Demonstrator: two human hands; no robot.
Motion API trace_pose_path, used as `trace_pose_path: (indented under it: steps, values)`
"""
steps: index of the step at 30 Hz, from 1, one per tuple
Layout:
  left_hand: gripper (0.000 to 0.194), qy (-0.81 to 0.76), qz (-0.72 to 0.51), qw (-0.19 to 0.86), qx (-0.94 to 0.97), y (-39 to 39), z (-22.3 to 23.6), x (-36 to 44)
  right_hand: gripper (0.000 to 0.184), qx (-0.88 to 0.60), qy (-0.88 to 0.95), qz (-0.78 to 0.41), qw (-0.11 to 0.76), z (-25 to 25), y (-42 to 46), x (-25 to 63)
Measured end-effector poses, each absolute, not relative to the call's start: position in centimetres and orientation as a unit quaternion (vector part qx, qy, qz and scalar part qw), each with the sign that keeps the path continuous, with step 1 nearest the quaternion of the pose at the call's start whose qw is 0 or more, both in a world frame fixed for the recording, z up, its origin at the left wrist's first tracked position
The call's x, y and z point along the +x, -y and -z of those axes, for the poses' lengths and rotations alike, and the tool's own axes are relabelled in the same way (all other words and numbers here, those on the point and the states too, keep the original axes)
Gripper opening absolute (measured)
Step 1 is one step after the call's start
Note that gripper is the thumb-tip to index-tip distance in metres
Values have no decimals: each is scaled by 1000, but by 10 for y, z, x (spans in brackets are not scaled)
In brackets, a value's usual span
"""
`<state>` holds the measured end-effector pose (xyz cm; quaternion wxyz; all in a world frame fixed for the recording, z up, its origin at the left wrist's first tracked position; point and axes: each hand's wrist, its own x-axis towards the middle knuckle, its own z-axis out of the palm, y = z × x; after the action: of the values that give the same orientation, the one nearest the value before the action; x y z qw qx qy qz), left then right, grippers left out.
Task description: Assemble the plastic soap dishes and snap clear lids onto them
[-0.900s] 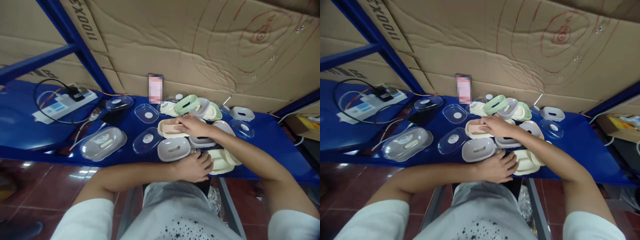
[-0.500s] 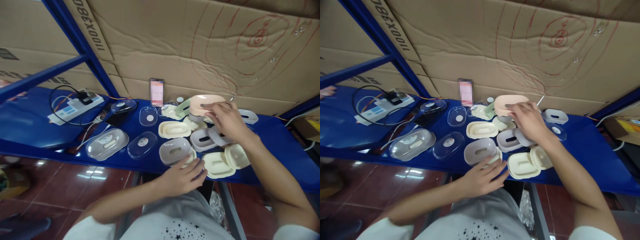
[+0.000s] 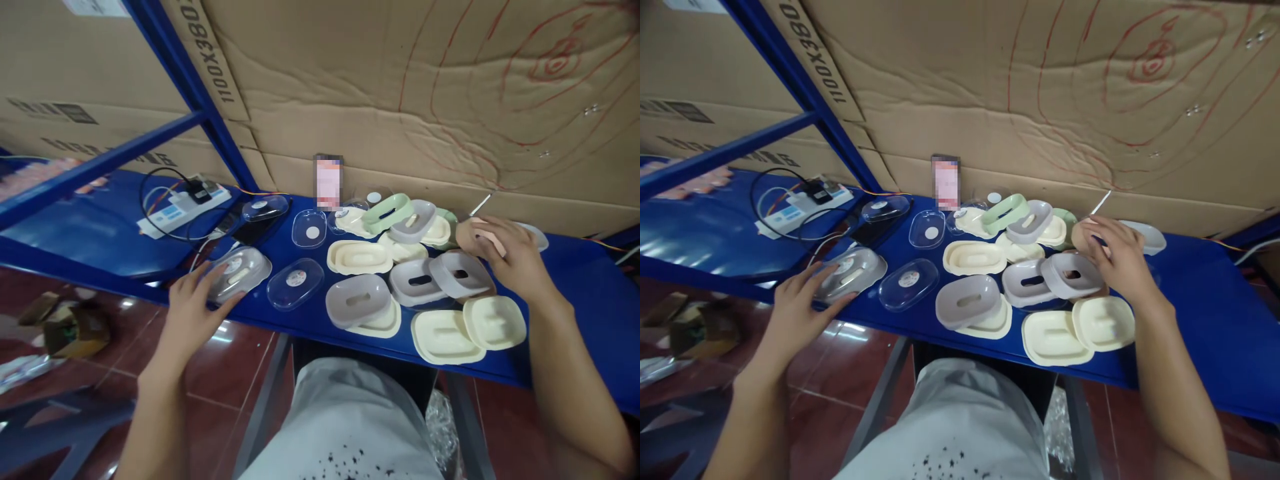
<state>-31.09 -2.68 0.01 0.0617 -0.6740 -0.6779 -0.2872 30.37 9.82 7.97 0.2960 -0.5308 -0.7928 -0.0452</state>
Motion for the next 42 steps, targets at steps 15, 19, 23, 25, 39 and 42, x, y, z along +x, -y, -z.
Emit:
trace_pose_path:
  steps: [15,19,23,25,39,42]
  values:
    - [51,510,489,-75,-703,-57,-64,-172,80,-394,863,-175,262,-102,-102,177]
    - [50,387,449,-100,-799,-97,-74,-120,107,-417,804,-282,316,-99,-123,152]
    - [50,354,462,-155,-799,-122,-71,-99,102,-470,759,-290,343,-102,-137,158]
    - [52,360,478,-216,-772,-130,-65,-98,108,-462,775,-280,327,-104,-140,165]
    - [53,351,358,-131,-855,-115,-50,-105,105,-448,826,-243,243,-114,-142,194]
    - [56,334,359,-117,-864,-112,-47,-100,102,-435,840,-208,247,-108,-133,175]
